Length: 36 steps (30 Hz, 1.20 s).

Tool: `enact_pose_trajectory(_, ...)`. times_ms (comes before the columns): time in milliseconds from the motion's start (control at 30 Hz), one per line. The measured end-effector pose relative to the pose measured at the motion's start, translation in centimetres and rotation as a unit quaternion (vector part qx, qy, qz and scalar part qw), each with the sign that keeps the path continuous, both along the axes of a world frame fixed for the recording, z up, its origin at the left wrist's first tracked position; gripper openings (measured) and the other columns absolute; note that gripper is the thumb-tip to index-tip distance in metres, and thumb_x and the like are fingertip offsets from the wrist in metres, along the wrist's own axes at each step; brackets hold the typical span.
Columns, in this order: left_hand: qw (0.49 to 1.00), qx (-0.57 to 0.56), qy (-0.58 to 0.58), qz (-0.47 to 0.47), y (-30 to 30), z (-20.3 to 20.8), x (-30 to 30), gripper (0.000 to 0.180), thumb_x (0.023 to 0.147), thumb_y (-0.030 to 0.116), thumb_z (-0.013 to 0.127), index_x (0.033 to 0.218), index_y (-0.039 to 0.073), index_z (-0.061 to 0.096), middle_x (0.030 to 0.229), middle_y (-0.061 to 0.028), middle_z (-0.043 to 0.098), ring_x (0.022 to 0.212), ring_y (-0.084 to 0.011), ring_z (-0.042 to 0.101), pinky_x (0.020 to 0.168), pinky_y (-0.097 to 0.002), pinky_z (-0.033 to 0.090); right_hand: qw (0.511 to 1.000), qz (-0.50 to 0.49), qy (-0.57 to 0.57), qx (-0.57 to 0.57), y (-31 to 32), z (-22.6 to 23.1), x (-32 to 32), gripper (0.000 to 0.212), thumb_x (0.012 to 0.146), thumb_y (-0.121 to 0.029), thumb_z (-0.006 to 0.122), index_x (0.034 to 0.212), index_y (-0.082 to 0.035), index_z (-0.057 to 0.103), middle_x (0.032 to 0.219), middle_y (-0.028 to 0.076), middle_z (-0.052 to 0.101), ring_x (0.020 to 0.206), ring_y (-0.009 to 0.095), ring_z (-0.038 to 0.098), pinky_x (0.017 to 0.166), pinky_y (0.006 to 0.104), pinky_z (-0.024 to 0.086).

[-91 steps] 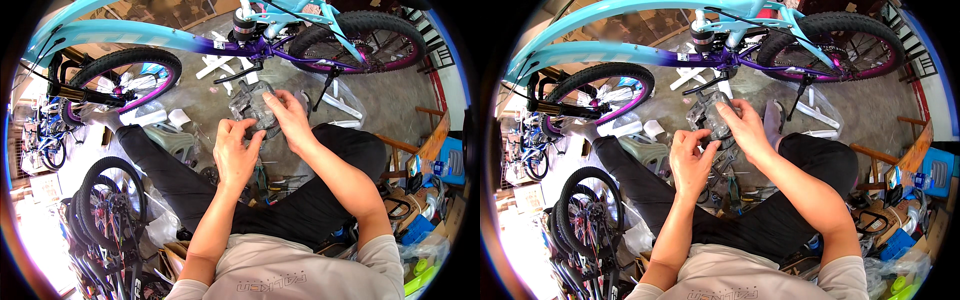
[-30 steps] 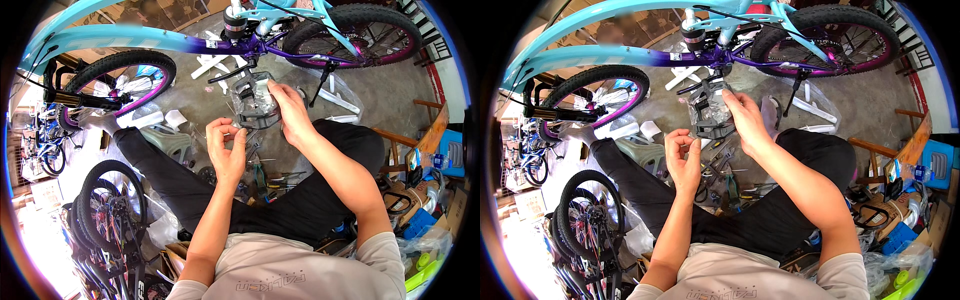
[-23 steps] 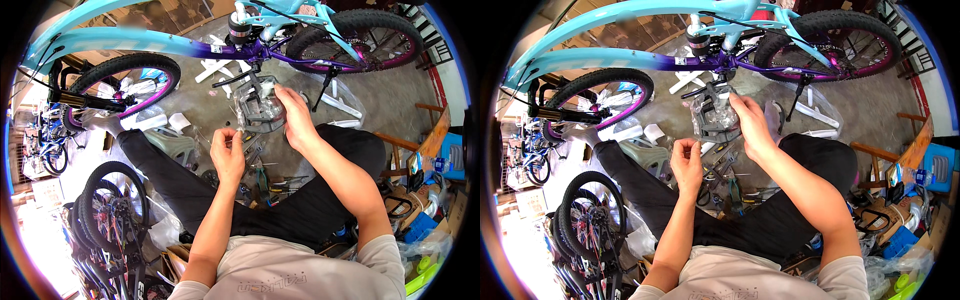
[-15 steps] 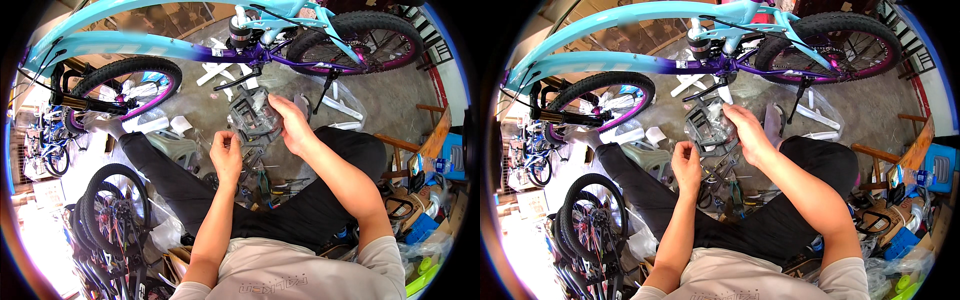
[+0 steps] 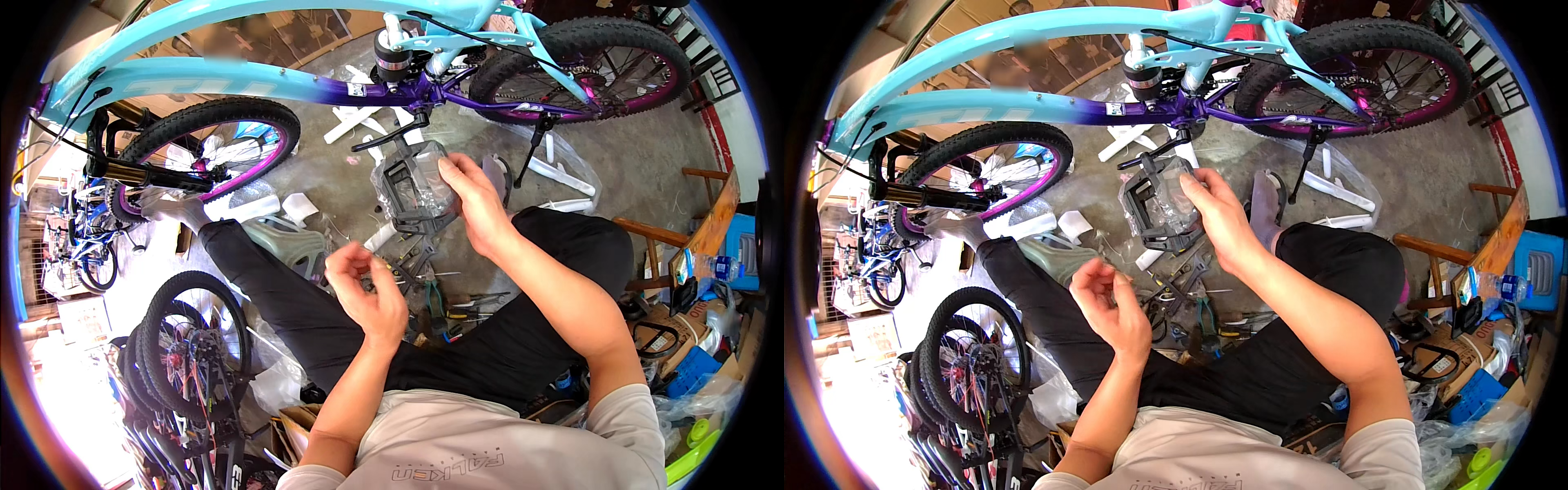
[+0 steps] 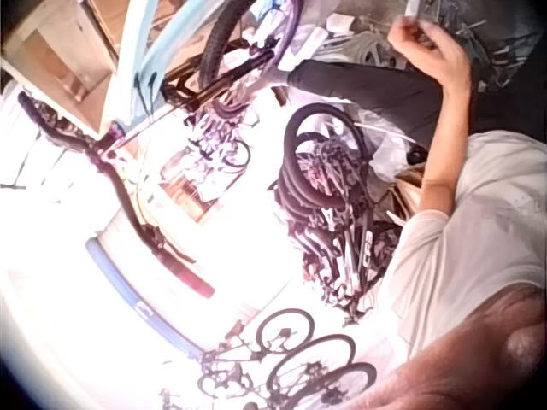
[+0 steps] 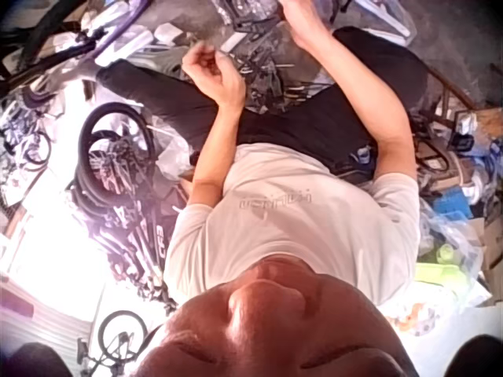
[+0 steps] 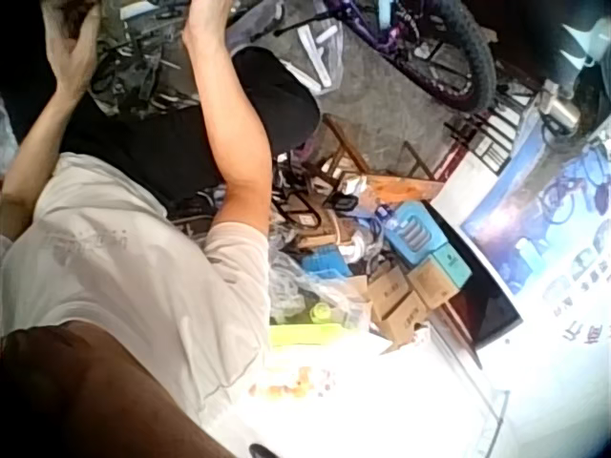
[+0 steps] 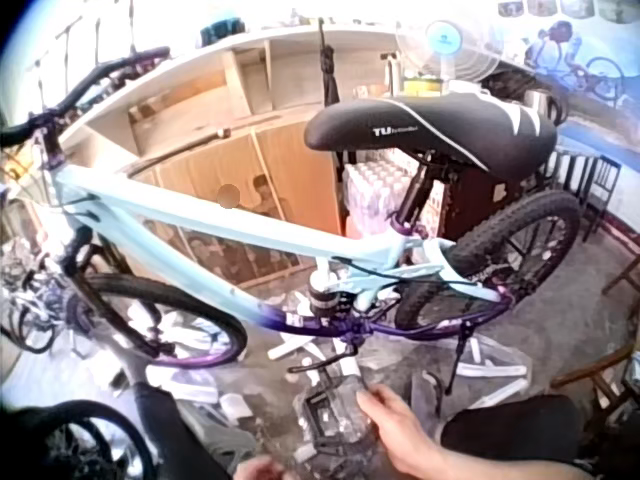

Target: The person unpacks a pair of bicycle pedals from a plastic bag and installs them onto the crank arms of a bicycle. They use a hex wrench to tighten the bolts securing the pedals to the crank arms.

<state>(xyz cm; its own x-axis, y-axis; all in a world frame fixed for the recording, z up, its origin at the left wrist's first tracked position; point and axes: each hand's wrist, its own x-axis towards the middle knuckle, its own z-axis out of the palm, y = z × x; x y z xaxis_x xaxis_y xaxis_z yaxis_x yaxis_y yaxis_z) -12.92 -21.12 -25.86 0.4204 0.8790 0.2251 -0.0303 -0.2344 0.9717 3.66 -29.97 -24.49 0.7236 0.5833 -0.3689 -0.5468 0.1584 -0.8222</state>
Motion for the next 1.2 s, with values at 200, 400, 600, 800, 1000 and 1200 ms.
enact_pose_trajectory(200, 0.979, 0.118, 0.129, -0.101, -0.5, 1.4, 2.0, 0.031, 0.094, 0.003, 0.064, 0.124, -0.002, 0.059, 0.120, -0.0150, 0.060, 0.101, -0.0218, 0.061, 0.081, -0.0302, 0.053, 1.000, -0.014, -0.020, 0.014, 0.2, -0.4, -0.4, 0.034, 0.104, -0.034, 0.058, 0.122, -0.005, 0.057, 0.105, 0.001, 0.062, 0.099, 0.009, 0.056, 0.090, 0.0263, 0.042)
enact_pose_trajectory(400, 0.966, -0.089, 0.146, -0.193, 1.4, -1.3, 1.8, 0.037, 0.106, 0.019, 0.055, 0.136, -0.002, 0.054, 0.118, -0.0101, 0.065, 0.099, -0.0154, 0.063, 0.082, -0.0305, 0.053, 0.999, -0.024, -0.016, 0.026, -0.2, 0.1, -0.5, 0.032, 0.105, -0.033, 0.056, 0.121, -0.005, 0.058, 0.106, 0.001, 0.062, 0.099, 0.010, 0.056, 0.090, 0.0270, 0.043)
enact_pose_trajectory(600, 0.881, -0.409, -0.031, -0.236, 2.3, 0.0, 2.7, 0.037, 0.108, 0.030, 0.050, 0.128, 0.000, 0.059, 0.114, -0.0077, 0.070, 0.097, -0.0150, 0.068, 0.079, -0.0291, 0.055, 0.997, 0.048, 0.048, 0.044, -0.2, -0.6, 0.0, 0.032, 0.103, -0.035, 0.058, 0.120, -0.008, 0.063, 0.114, 0.000, 0.064, 0.107, 0.010, 0.058, 0.094, 0.0268, 0.043)
enact_pose_trajectory(800, 0.840, -0.478, -0.119, -0.228, 1.8, 1.5, 2.9, 0.034, 0.108, 0.032, 0.051, 0.125, 0.003, 0.057, 0.112, -0.0083, 0.069, 0.092, -0.0144, 0.070, 0.076, -0.0340, 0.061, 0.972, 0.092, -0.166, -0.140, 0.0, -1.2, 0.1, 0.043, 0.103, -0.040, 0.057, 0.122, -0.002, 0.064, 0.108, 0.002, 0.068, 0.098, 0.012, 0.061, 0.089, 0.0280, 0.046)
enact_pose_trajectory(1000, 0.866, -0.447, -0.068, -0.215, 2.4, 0.5, 2.6, 0.029, 0.105, 0.028, 0.057, 0.126, 0.007, 0.055, 0.111, -0.0083, 0.068, 0.091, -0.0176, 0.070, 0.067, -0.0397, 0.065, 0.918, 0.090, -0.324, -0.210, 0.6, -0.6, -0.5, 0.041, 0.098, -0.035, 0.064, 0.122, -0.001, 0.064, 0.106, 0.014, 0.068, 0.101, 0.026, 0.064, 0.092, 0.0349, 0.048)
enact_pose_trajectory(1200, 0.890, -0.428, -0.047, -0.149, 2.7, -0.3, 2.4, 0.021, 0.102, 0.019, 0.061, 0.119, 0.007, 0.056, 0.101, -0.0025, 0.068, 0.085, -0.0100, 0.068, 0.059, -0.0269, 0.056, 0.678, 0.067, -0.728, -0.081, -0.2, 2.6, -1.2, 0.039, 0.084, -0.019, 0.074, 0.121, -0.009, 0.064, 0.105, 0.010, 0.067, 0.108, 0.030, 0.063, 0.091, 0.0438, 0.050)
